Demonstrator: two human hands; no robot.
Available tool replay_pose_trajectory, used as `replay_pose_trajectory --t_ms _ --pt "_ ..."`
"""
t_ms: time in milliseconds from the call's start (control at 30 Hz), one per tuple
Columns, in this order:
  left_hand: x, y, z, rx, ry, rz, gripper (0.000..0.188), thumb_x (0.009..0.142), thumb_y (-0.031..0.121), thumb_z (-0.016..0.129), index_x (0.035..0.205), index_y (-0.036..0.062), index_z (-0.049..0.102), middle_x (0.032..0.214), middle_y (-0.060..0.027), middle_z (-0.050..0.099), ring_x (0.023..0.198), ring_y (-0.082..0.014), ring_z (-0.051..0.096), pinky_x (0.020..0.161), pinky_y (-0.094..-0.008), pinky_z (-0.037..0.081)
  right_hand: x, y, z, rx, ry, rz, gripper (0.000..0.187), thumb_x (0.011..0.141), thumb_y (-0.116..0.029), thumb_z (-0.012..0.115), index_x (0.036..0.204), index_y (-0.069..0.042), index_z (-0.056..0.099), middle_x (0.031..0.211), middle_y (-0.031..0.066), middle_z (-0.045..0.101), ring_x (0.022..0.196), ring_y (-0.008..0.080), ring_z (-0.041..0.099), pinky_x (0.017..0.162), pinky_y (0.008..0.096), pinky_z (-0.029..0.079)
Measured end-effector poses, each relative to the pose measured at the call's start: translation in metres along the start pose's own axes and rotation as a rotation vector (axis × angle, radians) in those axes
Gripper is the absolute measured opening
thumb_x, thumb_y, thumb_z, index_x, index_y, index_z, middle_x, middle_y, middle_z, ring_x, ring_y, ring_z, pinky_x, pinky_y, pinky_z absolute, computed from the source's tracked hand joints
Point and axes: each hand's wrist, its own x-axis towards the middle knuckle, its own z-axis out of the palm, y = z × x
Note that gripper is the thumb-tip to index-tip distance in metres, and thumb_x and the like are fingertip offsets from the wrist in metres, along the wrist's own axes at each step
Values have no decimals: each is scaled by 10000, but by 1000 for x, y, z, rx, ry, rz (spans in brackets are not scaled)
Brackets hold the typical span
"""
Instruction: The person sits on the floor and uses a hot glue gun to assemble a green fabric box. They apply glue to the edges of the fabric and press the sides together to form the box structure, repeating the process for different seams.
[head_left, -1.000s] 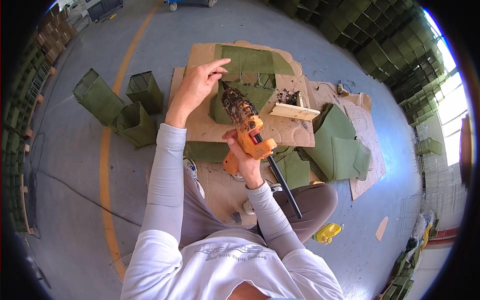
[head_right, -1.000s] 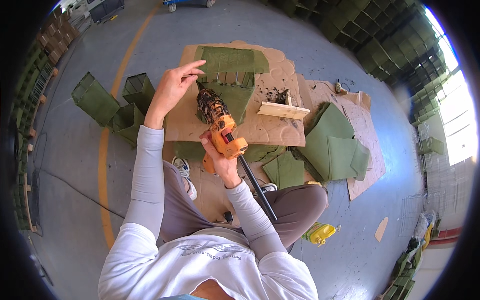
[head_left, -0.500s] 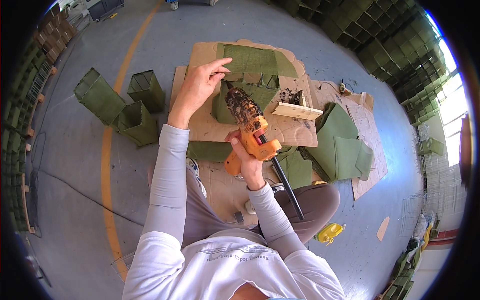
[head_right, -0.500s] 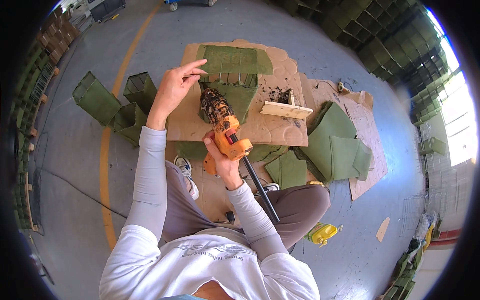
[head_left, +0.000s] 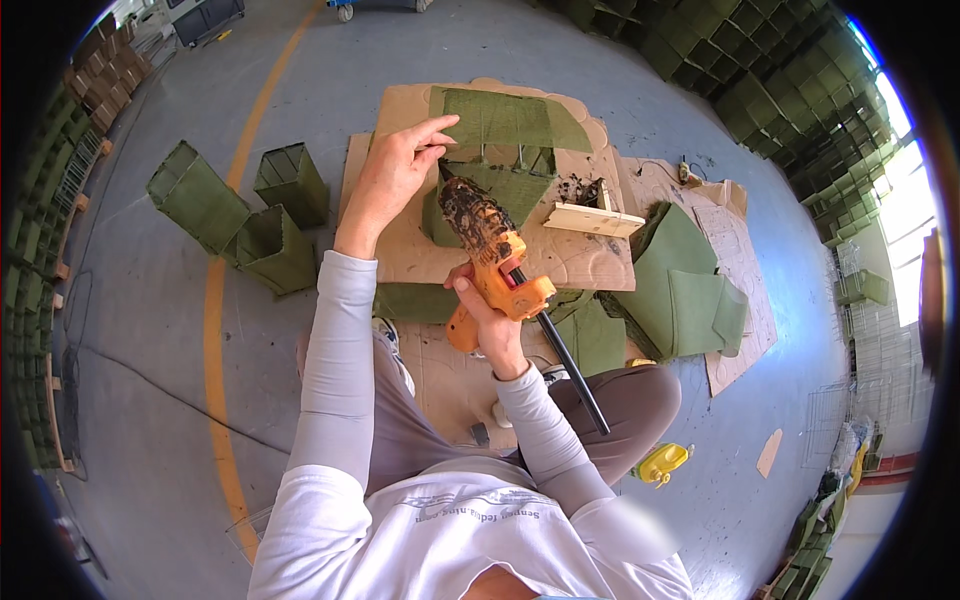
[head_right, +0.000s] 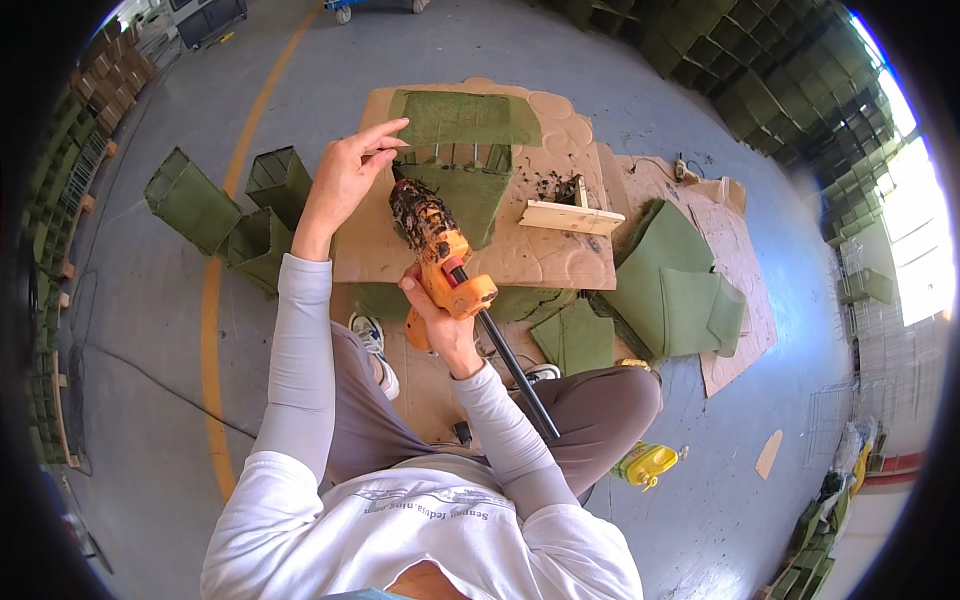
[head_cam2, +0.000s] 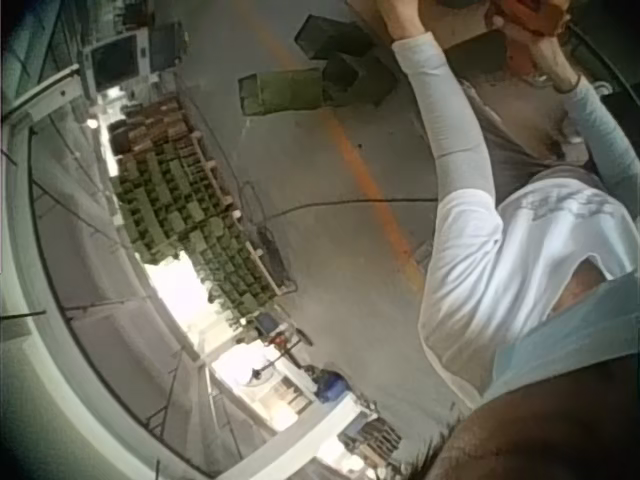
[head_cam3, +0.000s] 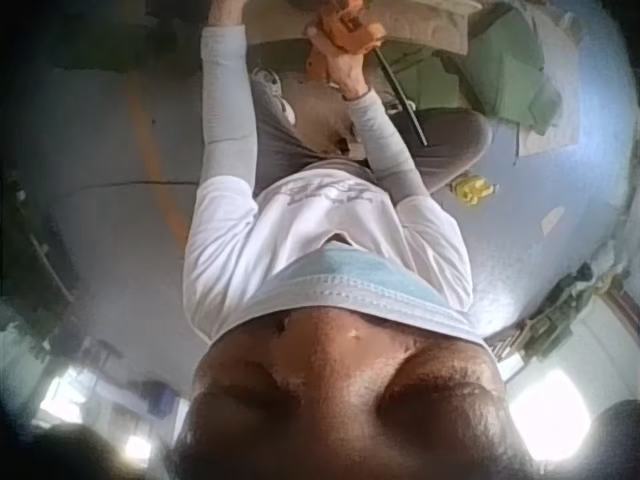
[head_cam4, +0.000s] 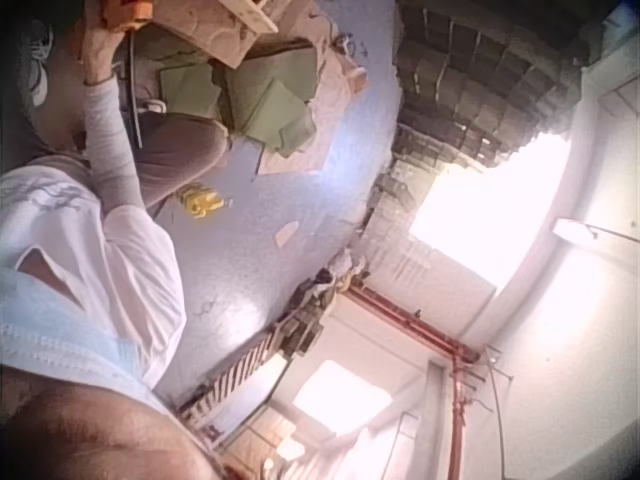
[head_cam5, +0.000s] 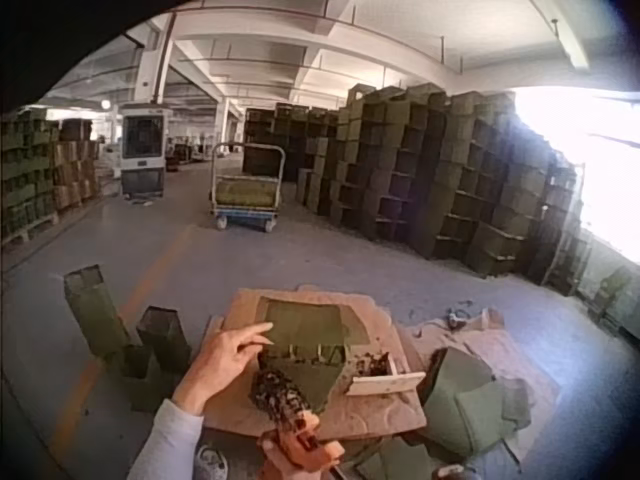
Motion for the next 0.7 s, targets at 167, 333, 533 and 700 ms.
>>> replay_pose_trajectory --t_ms 167,333,533,700 --pt "0 -1 0 23 9 12 370 865 26 566 1228 100 583 944 -84 703 724 -137 601 666 -274 463 1 1 -2 36 16 -14 153 862 -127 657 950 -42 566 874 -15 570 803 80 519 729 231 427" --pt "0 -3 3 0 23 45 369 866 8 559 1227 83 579 930 -85 701 605 -120 516 603 -271 438 3 2 -2 36 10 -35 140 869 -127 647 944 -41 565 876 -9 574 808 81 516 727 228 423" --pt "0 -2 0 25 -6 -15 376 873 33 569 1238 119 581 953 -73 706 788 -131 634 702 -267 478 1 0 -3 23 -5 -50 129 873 -116 638 939 -36 561 874 2 577 817 89 524 740 236 424" --pt "0 -4 1 26 -9 -14 381 874 29 568 1242 123 578 958 -72 706 770 -120 620 693 -261 475 0 -1 -5 96 24 -70 139 874 -104 630 959 -31 548 875 16 575 834 105 540 759 249 429"
